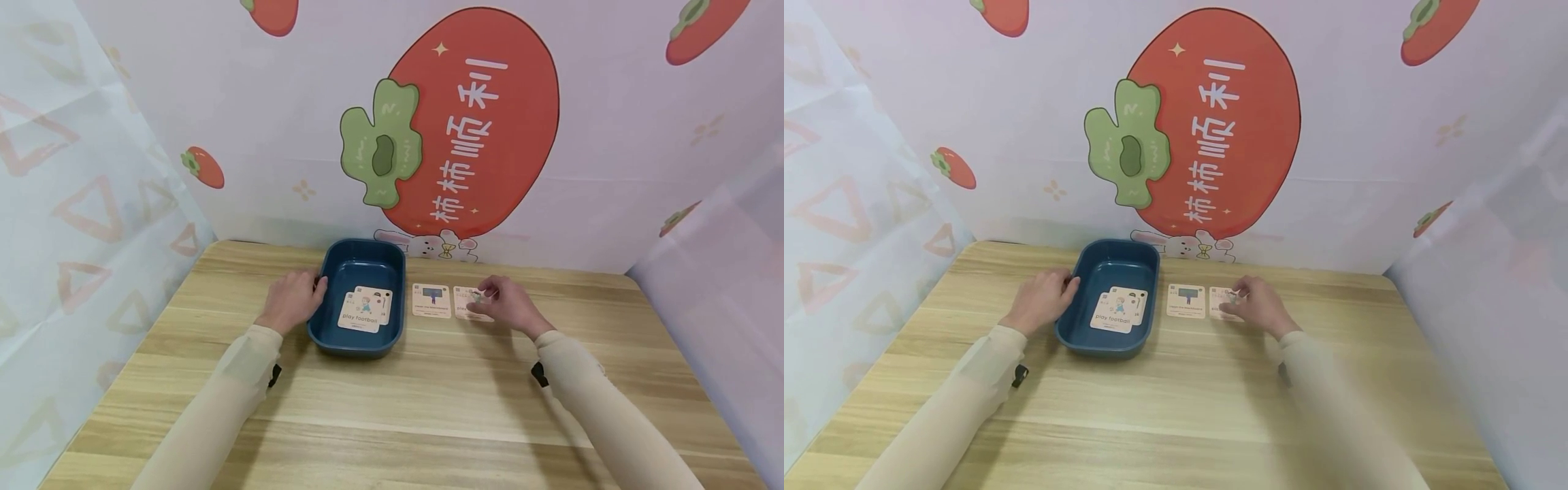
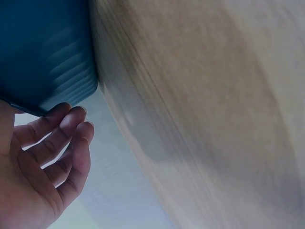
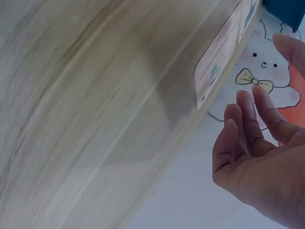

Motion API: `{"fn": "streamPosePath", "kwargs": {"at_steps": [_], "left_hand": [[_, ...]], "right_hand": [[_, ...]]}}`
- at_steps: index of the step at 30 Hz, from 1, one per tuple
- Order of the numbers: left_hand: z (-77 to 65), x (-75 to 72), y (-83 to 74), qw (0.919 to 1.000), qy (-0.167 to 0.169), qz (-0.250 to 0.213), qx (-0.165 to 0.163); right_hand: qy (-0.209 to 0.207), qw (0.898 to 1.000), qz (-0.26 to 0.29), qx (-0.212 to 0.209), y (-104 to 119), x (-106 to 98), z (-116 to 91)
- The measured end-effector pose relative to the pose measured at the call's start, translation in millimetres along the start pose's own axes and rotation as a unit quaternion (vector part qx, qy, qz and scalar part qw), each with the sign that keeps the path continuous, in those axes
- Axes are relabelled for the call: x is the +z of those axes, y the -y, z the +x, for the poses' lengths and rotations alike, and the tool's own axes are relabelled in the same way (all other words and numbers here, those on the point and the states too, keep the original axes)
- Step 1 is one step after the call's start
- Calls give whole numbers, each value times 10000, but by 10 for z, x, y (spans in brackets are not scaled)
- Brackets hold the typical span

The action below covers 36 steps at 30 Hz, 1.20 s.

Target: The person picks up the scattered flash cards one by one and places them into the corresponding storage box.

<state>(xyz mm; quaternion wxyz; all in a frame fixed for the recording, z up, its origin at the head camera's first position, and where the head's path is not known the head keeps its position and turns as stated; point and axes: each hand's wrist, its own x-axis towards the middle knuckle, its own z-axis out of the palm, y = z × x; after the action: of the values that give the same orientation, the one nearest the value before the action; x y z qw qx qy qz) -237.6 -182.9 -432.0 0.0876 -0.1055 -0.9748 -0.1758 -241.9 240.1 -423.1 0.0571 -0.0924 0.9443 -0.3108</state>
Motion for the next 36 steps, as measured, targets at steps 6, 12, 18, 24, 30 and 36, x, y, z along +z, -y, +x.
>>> {"fn": "streamPosePath", "kwargs": {"at_steps": [6, 12, 18, 24, 30, 36], "left_hand": [[3, -8, 3, 10000, -53, 38, 27], [9, -4, 9, 10000, -42, 39, -31], [10, -1, 13, 9999, -69, -32, -120], [6, -8, 10, 9999, -78, 10, -96], [-3, 2, 3, 9999, -72, -20, -83], [-6, 7, 2, 9999, -95, -49, -91]], "right_hand": [[146, 9997, -165, 74, -79, -8, 67], [302, 9986, -365, 237, -142, -19, 103], [363, 9975, -603, 31, -228, -27, 115], [441, 9960, -771, 99, -264, -17, 125], [475, 9945, -910, 217, -266, -6, 133], [521, 9942, -894, 291, -265, -9, 146]]}}
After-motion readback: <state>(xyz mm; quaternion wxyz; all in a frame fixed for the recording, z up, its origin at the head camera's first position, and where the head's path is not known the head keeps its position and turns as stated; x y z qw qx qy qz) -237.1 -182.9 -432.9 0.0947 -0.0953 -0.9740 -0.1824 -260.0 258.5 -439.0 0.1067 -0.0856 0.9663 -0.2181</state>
